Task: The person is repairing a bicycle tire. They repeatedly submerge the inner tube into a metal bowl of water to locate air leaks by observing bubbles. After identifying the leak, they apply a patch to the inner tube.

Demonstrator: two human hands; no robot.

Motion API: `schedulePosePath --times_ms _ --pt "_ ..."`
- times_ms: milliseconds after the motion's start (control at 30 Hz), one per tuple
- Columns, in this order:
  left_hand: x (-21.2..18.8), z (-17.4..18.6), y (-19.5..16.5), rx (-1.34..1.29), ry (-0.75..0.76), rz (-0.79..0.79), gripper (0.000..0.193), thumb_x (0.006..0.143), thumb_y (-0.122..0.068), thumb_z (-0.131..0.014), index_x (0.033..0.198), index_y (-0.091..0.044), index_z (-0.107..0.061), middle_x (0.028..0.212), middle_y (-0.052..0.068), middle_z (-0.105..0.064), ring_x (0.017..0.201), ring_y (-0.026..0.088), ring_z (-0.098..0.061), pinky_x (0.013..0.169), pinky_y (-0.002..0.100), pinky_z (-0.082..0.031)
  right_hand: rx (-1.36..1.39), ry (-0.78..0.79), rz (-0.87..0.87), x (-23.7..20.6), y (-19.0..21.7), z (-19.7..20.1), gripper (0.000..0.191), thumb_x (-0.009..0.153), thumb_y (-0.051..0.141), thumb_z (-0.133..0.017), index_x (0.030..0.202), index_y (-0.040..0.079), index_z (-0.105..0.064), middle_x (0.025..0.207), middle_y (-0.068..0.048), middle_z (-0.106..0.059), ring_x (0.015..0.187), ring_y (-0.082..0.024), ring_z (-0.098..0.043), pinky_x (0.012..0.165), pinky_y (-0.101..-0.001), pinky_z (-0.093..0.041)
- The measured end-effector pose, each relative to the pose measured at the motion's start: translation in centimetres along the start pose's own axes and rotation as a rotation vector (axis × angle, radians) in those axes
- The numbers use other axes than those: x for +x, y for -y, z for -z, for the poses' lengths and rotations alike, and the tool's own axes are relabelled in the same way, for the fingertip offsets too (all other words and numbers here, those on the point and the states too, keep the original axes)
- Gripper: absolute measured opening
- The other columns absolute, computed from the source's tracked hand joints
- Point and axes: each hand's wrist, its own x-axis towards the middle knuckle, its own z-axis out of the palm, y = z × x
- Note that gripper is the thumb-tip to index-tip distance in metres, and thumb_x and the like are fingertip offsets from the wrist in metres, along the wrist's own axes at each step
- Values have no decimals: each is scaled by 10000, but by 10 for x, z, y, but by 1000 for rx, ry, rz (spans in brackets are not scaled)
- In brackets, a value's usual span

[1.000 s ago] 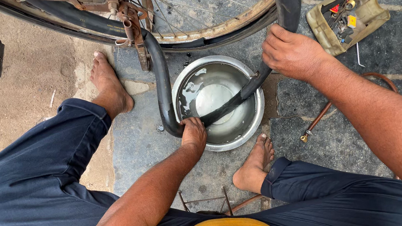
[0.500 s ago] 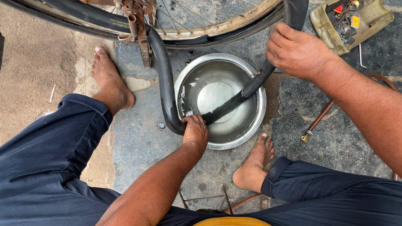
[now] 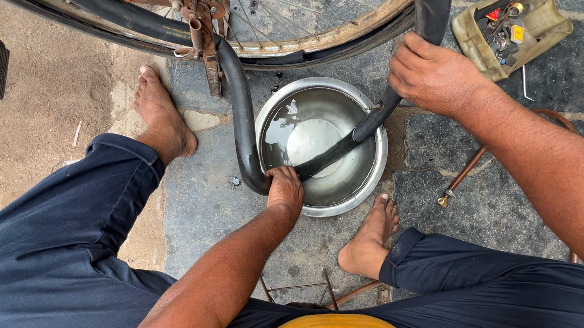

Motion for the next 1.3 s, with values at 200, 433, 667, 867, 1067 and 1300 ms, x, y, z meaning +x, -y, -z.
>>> schedulePosePath --times_ms 200,433,667,867,1067,1300 --pt "1 -3 -2 -18 -30 17 592 971 -325 -671 1413 50 -551 1284 269 -579 1160 389 -568 895 528 -487 -39 19 -3 1 0 4 240 845 298 -632 1003 164 -754 1012 -1 -708 1126 -182 -640 1161 -383 -363" --pt "-6 -13 0 41 -81 5 573 995 -287 -633 1440 57 -524 1214 230 -604 1080 311 -587 852 443 -509 61 87 -53 -9 13 9 238 841 279 -633 1013 148 -733 1105 -40 -701 1215 -230 -619 1209 -434 -338" --pt "-14 -26 4 -154 -221 73 552 1024 -193 -504 1558 -104 -399 1171 171 -565 1058 291 -561 859 432 -503 570 54 -133 -21 116 0 299 842 159 -633 1114 53 -697 1144 -119 -656 1153 -302 -605 1081 -451 -415" --pt "-40 -25 16 -297 -391 98 513 999 -153 -487 1511 -143 -477 1106 99 -565 1049 249 -554 847 366 -469 600 241 -286 -7 192 -48 476 912 205 -505 1347 37 -597 1339 -167 -605 1343 -329 -493 1147 -493 -319" --pt "-93 -1 36 -248 -665 88 504 920 -156 -502 1413 -60 -551 1038 61 -579 980 217 -565 802 348 -446 842 333 -409 6 202 -70 501 913 145 -474 1396 46 -567 1311 -140 -610 1334 -308 -478 1140 -549 -259" --pt "-171 21 36 -263 -768 181 542 809 -125 -569 1342 -30 -566 940 91 -559 911 244 -560 749 375 -440 990 -56 -611 0 181 -21 230 891 53 -571 1096 85 -670 1029 -65 -657 1064 -258 -632 1053 -460 -417"
